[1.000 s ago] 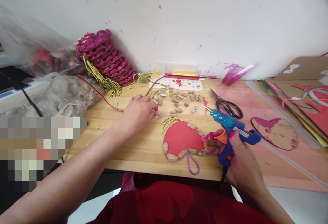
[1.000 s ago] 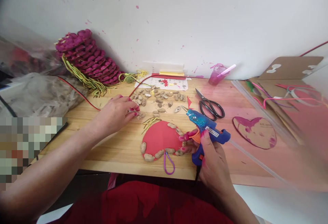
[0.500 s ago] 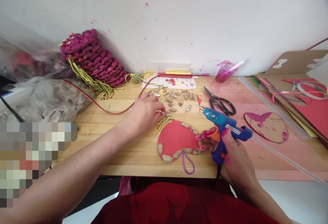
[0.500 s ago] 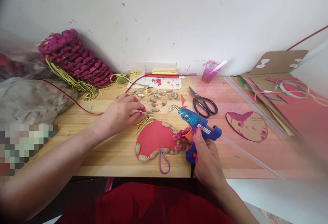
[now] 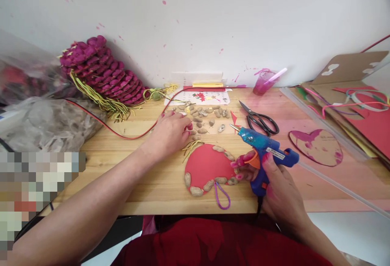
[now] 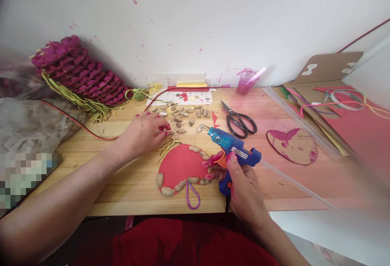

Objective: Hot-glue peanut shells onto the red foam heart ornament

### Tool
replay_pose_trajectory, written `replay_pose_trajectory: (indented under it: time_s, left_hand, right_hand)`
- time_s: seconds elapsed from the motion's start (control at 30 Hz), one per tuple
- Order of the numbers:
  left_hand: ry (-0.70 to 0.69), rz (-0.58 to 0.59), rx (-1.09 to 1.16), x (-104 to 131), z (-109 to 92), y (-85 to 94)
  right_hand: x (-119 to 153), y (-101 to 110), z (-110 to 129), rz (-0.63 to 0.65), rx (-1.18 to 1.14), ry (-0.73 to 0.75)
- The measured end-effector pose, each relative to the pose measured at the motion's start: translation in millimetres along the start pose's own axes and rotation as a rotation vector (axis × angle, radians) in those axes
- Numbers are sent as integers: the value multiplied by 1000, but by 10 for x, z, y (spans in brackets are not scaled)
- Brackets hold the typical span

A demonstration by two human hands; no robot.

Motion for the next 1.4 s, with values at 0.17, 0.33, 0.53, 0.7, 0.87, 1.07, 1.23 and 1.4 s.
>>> replay_pose_trajectory:
  time_s: [0.17,0.33,0.53,0.7,0.87,1.07,1.23,1.4]
  left_hand:
    - [-10,20,28,-20,18,-63]
    - [9,35,37,-39,25,-68]
    - [-63,84,214,114,-232,70]
    - [-151,110,164,229,-433,-12]
    - [-151,94,145,242,-435,-44]
    - [-169,97,121,253,-471,-71]
    - [-163,80,216,217,-389,-3]
    - [-89,47,278,138,-199,96]
  right_hand:
    - [10,10,1,-29,2,-16]
    - [9,-24,6,21,-5,9]
    - [14,-29,-28,23,-37,-10]
    - [-8,-15,-18,18,-32,11]
    - [-16,-23,-47,62,-45,-10]
    - [-4,-20,-47,85,-60,1]
    - [-8,-27,-22,102,-47,23]
    - [-15,-16,-21,109,-23,31]
Point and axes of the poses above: each hand's wrist, its own x-axis away from the middle knuckle, its own y-axis out of the back of the hand, z = x × y, the point moved 9 cm from there along -x, towards the middle knuckle, and after that the axes turned 15 degrees about y, right-handed, at the moved point
